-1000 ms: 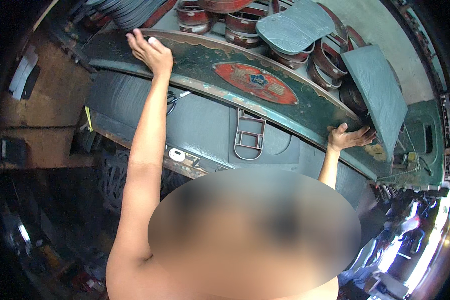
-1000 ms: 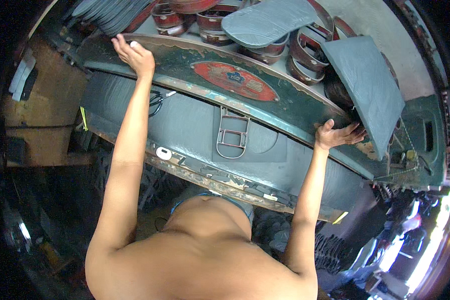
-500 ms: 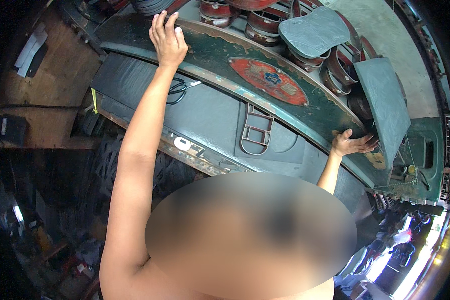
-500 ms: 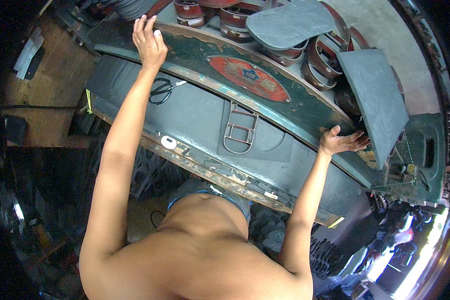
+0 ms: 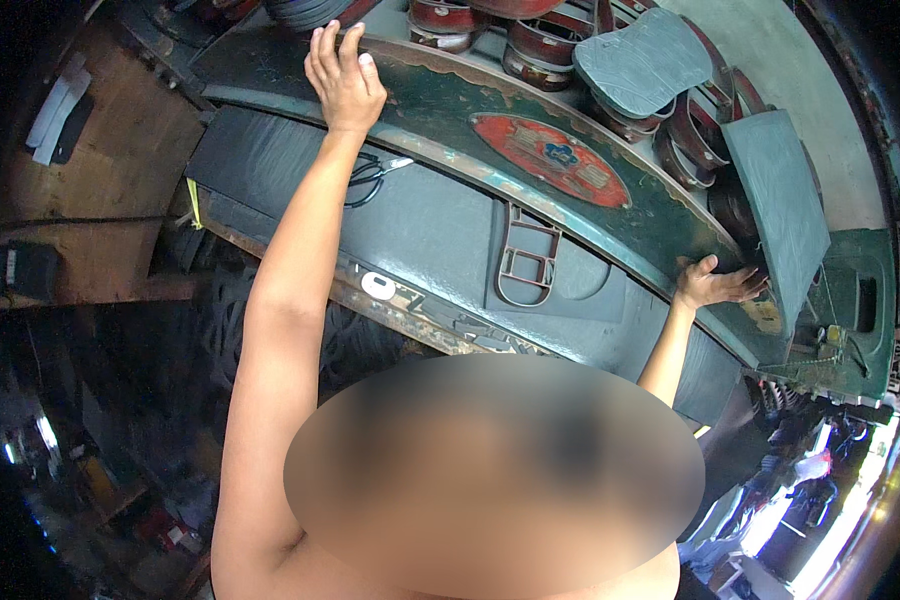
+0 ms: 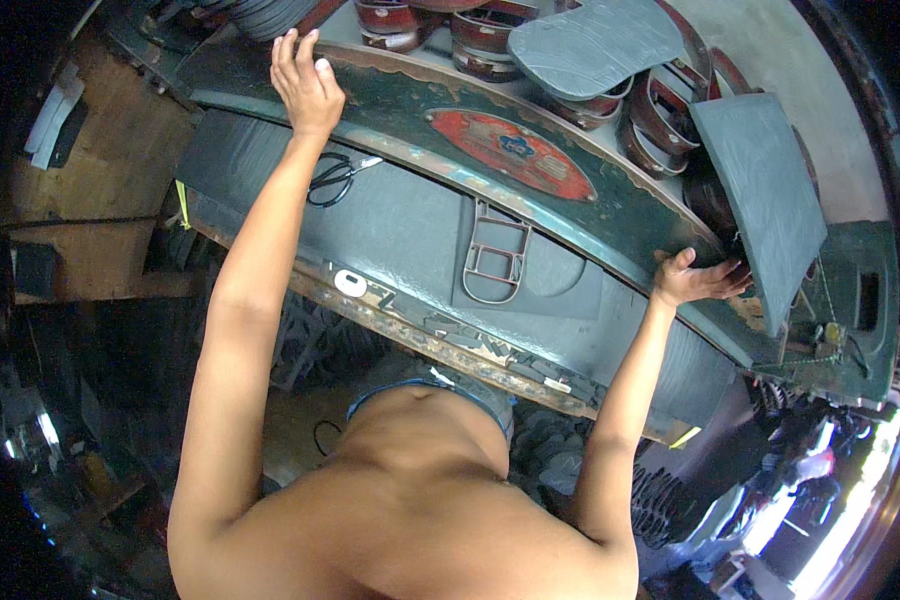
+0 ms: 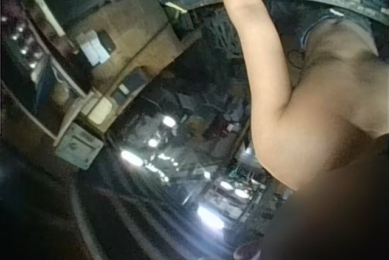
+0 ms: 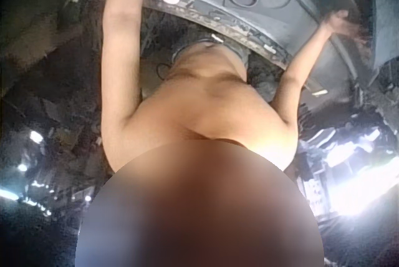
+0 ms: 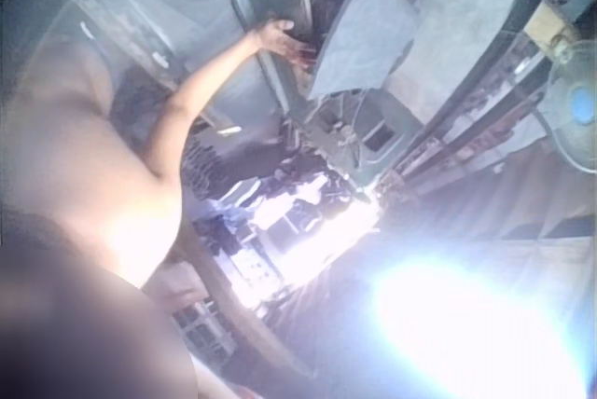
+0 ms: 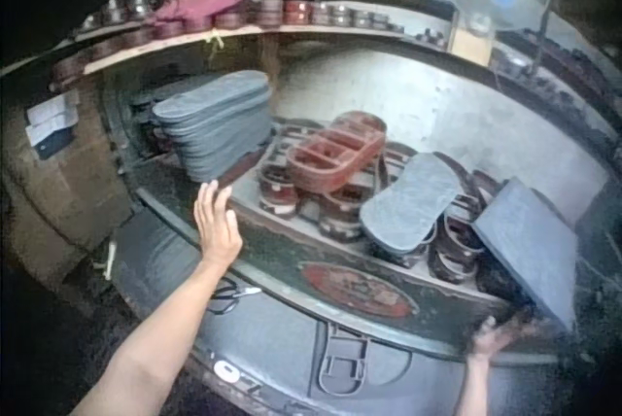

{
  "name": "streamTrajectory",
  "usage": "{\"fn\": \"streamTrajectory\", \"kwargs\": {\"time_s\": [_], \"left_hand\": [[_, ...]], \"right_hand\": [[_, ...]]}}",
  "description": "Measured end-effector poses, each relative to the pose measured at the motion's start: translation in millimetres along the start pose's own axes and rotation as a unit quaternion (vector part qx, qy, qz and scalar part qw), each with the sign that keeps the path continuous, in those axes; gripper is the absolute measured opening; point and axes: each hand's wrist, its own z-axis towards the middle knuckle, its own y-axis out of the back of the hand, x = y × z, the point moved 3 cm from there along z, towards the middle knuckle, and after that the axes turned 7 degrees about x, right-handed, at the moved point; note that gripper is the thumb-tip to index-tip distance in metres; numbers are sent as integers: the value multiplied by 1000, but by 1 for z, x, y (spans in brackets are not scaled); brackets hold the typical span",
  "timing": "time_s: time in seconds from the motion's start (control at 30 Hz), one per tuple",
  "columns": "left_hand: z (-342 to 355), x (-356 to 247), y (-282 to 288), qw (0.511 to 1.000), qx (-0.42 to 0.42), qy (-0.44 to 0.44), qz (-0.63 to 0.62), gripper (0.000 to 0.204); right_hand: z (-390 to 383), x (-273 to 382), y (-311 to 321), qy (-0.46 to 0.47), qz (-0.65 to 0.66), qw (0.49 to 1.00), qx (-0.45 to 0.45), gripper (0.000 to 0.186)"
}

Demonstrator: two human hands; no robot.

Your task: The person uses scissors to cut a gray rubber sheet into slipper sole shapes, repeatedly aligning a red slipper frame as a template. They trim the cut pieces and place the finished soles on a nearby shelf.

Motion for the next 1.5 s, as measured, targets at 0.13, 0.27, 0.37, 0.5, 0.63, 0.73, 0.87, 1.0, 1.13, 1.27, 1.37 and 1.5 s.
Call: {"fn": "streamTrajectory", "kwargs": {"time_s": [0.13,0.27,0.37,0.5,0.63,0.73,0.87,1.0,1.13,1.27,1.37,1.5], "left_hand": [[0,1,-3,1000,-9,-1,1,49],[0,1,-6,1000,-20,-7,7,48],[0,1,-6,1000,-23,-6,10,47],[0,1,-7,1000,-27,0,2,47],[-1,2,-9,999,-33,2,-2,47],[-3,3,-9,999,-40,-1,-14,51],[-3,4,-3,999,-35,-13,-4,59],[-3,10,0,999,8,38,-9,43],[-13,7,-11,997,-48,40,-52,38],[-17,-1,-30,995,-87,29,-29,45],[-20,-2,-37,992,-58,52,-101,53],[-22,0,-35,989,-82,33,-122,55]], "right_hand": [[3,4,3,-4,0,1000,-7,87],[6,8,5,-14,12,1000,-2,86],[9,12,7,-1,0,1000,-10,86],[10,13,8,-1,-2,1000,-15,85],[4,6,5,-7,-6,1000,-5,87],[-3,-5,4,-10,-15,1000,1,88],[-2,-5,12,34,-52,998,18,92],[6,40,29,95,-13,995,-21,90],[9,110,28,77,54,995,-39,89],[-1,172,3,70,149,986,-22,87],[-2,192,-7,78,194,978,-21,86],[-4,188,-8,51,184,982,-14,85]]}}
